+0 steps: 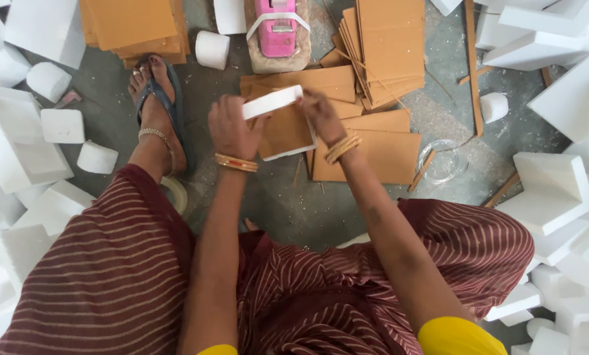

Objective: The person places pieces of white foam into small brown cardboard boxes, folding the boxes closed and applying pieces of tape from a pink dispenser by hand to secure them.

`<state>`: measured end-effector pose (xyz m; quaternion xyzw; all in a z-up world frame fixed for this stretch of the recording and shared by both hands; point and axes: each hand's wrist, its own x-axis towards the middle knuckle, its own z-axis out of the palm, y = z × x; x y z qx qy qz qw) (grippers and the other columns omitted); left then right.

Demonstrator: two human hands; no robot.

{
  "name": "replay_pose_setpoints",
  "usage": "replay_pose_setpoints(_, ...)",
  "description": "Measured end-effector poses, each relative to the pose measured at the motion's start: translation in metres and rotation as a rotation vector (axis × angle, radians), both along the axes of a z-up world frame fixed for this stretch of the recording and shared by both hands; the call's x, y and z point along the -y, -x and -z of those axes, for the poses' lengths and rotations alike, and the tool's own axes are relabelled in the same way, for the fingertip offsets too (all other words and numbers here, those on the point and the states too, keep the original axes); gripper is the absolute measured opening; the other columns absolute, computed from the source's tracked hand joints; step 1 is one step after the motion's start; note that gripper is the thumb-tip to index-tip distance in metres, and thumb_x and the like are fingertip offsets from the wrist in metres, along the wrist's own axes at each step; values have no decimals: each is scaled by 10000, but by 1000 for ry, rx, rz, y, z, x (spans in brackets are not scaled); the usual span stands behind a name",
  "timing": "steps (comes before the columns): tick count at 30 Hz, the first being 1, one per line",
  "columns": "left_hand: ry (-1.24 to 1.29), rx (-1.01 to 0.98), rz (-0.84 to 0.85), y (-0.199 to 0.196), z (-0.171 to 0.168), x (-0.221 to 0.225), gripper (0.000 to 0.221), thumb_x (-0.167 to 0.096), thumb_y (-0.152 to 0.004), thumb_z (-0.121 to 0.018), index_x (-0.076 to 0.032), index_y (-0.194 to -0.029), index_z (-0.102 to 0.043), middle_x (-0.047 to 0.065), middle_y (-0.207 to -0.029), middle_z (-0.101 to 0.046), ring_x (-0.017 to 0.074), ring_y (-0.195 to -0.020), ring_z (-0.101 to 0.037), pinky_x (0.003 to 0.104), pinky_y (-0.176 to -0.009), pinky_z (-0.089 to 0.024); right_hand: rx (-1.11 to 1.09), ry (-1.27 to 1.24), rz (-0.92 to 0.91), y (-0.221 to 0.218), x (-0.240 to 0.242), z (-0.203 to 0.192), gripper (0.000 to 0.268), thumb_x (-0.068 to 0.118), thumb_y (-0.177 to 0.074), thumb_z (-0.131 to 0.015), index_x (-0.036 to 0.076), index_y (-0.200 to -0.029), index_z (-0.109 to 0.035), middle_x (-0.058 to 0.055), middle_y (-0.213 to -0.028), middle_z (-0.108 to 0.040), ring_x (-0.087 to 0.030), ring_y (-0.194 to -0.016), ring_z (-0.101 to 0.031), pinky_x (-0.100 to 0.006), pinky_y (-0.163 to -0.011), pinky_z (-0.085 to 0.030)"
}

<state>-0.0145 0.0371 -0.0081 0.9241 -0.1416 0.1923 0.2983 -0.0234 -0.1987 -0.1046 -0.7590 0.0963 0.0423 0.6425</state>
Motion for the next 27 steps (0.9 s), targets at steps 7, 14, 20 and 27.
replay_pose_setpoints(7,69,-217,-64,13,-12,-36,687,-418,-784,-958,13,-1143,-560,179,-1077,-635,433,-1015,-614,543,-879,-474,63,613,-194,22,-38,-126,422,346,-958,-729,25,-1192,-589,-183,-1017,-725,-386,-963,-695,-476,-809,-548)
replay_pose_setpoints(14,322,-784,403,-19,-55,-34,1064,-303,-709,-911,-51,-1538,-294,220,-1388,-558,395,-1272,-588,447,-1056,-470,311,1068,-385,-5,-33,-168,380,333,-920,-717,63,-1141,-568,-137,-997,-699,-345,-922,-671,-485,-748,-531)
replay_pose_setpoints(20,58,-485,290,-37,-32,18,705,-194,-860,-803,-195,-1465,-441,163,-1408,-546,436,-1175,-621,500,-936,-534,326,1052,-442,-12,-26,-170,390,341,-921,-732,78,-1170,-589,-108,-1033,-699,-327,-966,-667,-471,-797,-526)
replay_pose_setpoints(27,-4,-448,185,-35,-29,24,531,-201,-872,-776,-165,-1317,-488,150,-1357,-555,418,-988,-690,509,-793,-567,259,421,-516,-63,14,-162,265,223,-998,-659,79,-1221,-649,-78,-985,-728,-231,-842,-732,-368,-769,-585)
